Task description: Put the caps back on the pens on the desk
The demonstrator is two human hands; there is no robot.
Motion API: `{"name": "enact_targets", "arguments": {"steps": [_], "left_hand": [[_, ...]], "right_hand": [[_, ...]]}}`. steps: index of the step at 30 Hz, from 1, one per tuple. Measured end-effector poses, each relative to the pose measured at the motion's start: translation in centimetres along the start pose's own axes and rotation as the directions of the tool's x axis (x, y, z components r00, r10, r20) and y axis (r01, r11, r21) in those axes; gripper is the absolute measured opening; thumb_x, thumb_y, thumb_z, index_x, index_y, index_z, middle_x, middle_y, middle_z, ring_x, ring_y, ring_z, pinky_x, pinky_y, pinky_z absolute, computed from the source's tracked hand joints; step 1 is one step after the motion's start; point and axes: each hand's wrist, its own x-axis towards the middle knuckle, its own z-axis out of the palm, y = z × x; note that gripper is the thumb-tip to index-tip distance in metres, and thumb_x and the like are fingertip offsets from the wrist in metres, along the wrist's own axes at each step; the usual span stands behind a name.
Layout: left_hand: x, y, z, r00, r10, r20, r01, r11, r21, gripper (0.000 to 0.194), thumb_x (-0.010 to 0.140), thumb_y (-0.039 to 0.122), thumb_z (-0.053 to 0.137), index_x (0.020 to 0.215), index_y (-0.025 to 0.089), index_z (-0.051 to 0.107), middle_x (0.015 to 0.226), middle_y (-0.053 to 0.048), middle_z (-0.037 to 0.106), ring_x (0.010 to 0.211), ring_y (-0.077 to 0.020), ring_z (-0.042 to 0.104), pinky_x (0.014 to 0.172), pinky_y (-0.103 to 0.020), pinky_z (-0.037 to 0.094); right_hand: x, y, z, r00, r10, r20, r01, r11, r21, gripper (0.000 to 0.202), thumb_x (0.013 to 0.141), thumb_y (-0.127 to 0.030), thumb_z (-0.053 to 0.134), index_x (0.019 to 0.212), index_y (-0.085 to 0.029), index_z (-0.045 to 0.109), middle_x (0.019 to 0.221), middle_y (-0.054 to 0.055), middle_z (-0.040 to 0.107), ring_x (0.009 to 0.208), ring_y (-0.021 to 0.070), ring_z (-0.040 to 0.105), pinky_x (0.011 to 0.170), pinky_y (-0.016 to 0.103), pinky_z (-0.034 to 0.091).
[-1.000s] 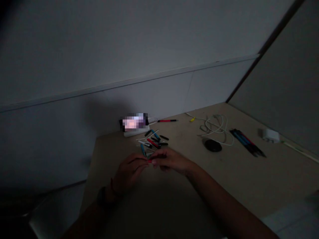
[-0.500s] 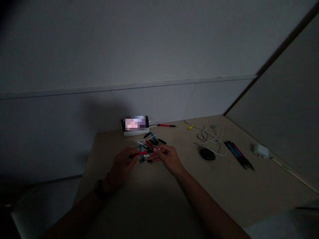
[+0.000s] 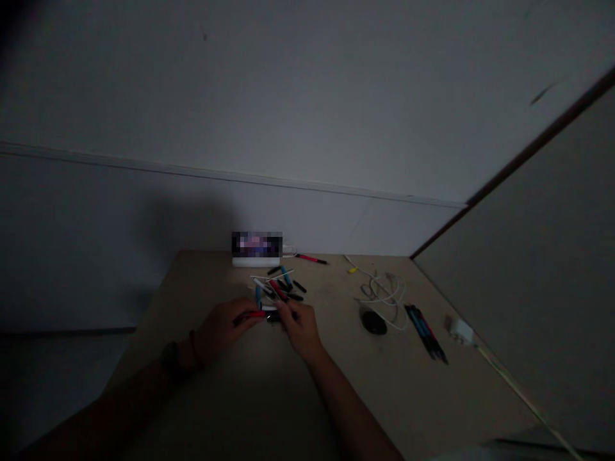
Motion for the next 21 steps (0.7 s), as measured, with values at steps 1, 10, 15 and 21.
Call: {"name": "enact_targets", "arguments": {"steps": [1, 10, 15, 21], "left_hand": [[0.01, 0.05, -0.01, 1.000, -0.002, 0.012, 0.002, 1.000, 0.000, 0.020, 0.096, 0.036, 0.060, 0.097, 0.020, 0.072, 0.092, -0.004, 0.074, 0.082, -0.0166, 0.068, 0.074, -0.026, 0.051], [-0.20, 0.33, 0.48, 0.993, -0.070, 0.099, 0.063, 0.995, 0.073, 0.040, 0.105, 0.040, 0.037, 0.088, 0.018, 0.066, 0.077, -0.004, 0.070, 0.072, -0.0179, 0.065, 0.065, -0.026, 0.043], [-0.27, 0.34, 0.53, 0.991, -0.093, 0.097, 0.087, 0.994, 0.064, 0.039, 0.106, 0.038, 0.034, 0.090, 0.019, 0.064, 0.075, -0.003, 0.068, 0.067, -0.0164, 0.063, 0.062, -0.025, 0.039], [-0.16, 0.10, 0.55, 0.992, -0.084, 0.091, 0.081, 0.996, 0.031, 0.038, 0.104, 0.039, 0.039, 0.084, 0.018, 0.063, 0.068, -0.001, 0.064, 0.062, -0.0146, 0.059, 0.059, -0.025, 0.035]], "right_hand": [[0.01, 0.09, 0.02, 1.000, 0.002, 0.008, -0.002, 1.000, -0.001, 0.061, 0.092, -0.066, 0.050, 0.051, -0.020, 0.050, 0.048, -0.001, 0.048, 0.048, 0.0136, 0.046, 0.053, 0.028, 0.035], [-0.14, 0.30, 0.59, 0.995, 0.073, 0.066, -0.075, 0.997, 0.027, 0.063, 0.094, -0.069, 0.043, 0.052, -0.021, 0.048, 0.048, -0.001, 0.047, 0.048, 0.0138, 0.043, 0.054, 0.028, 0.036], [0.11, 0.24, 0.67, 0.992, 0.067, 0.102, -0.070, 0.997, 0.030, 0.064, 0.093, -0.070, 0.043, 0.052, -0.022, 0.047, 0.048, -0.001, 0.047, 0.048, 0.0141, 0.045, 0.054, 0.028, 0.036], [0.04, 0.54, 0.38, 0.995, 0.035, 0.096, -0.034, 0.999, -0.011, 0.063, 0.093, -0.070, 0.044, 0.052, -0.022, 0.047, 0.050, -0.001, 0.047, 0.051, 0.0140, 0.045, 0.056, 0.028, 0.037]]}}
